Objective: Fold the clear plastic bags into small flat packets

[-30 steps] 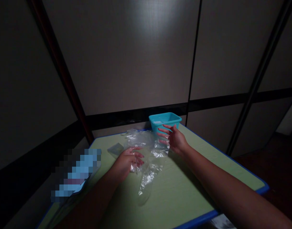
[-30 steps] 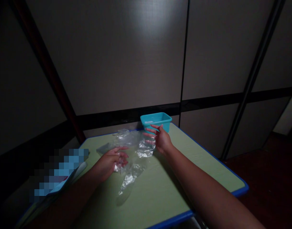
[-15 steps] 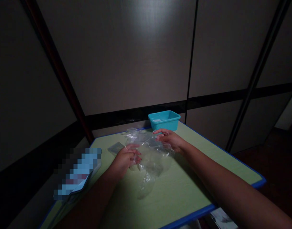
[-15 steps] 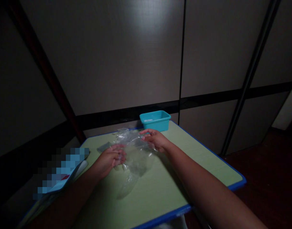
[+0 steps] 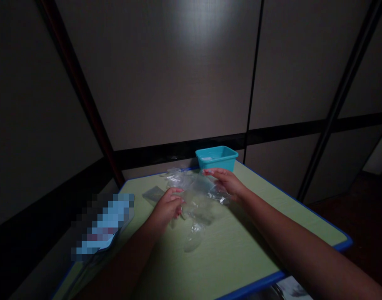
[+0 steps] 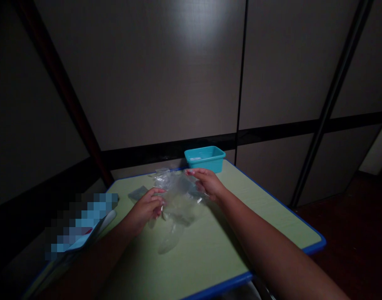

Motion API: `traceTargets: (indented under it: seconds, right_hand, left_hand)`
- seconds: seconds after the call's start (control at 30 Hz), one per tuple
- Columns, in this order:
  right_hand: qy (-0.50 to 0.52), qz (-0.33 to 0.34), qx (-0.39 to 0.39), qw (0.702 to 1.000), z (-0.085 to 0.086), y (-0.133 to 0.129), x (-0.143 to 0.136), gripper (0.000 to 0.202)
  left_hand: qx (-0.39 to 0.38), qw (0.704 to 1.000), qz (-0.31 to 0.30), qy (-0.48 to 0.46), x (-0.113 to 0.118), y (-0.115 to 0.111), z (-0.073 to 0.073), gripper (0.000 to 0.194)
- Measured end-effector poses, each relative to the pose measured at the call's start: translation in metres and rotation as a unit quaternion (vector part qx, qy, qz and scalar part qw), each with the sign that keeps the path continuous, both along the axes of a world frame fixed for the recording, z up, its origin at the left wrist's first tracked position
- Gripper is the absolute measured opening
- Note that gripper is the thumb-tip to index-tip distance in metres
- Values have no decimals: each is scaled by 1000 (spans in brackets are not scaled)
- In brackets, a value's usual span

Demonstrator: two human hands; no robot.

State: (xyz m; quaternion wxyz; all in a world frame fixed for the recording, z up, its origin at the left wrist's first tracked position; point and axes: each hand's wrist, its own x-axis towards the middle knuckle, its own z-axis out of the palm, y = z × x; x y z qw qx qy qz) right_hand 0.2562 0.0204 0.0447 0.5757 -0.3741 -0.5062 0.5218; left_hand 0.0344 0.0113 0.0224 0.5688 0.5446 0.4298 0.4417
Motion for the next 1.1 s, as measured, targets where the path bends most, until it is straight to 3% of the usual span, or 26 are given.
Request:
traceTargets:
  seconds: [0.2,0.4,0.57,0.67,0.77,0.97,1.1]
  right_hand:
    - [22,-33,5,999,0,3,5,27]
    - [68,-102,0,992,6,5,12,28]
    - [83,-151,5,985,6,7,16,28]
    - [90,-145,9,985,3,9,17,29]
    - [86,-146,8,985,-1,12,18,29]
    - [86,-145,4,986,-3,16,23,29]
    - [102,-112,-44,987,1,14,22,30]
  left_hand:
    - [15,999,-6,37,-2,2,-2,39]
    - [35,998,6,48,-6,9,-7,31]
    - [40,999,33,-4,-6,10,-5,22]
    - [44,998,11,-42,-5,8,-2,28]
    - [70,997,8,-12,-3,7,-3,37]
    - [102,989,96,45,-9,16,-13,29]
    - [147,975,154,70,-17,26,-18,20]
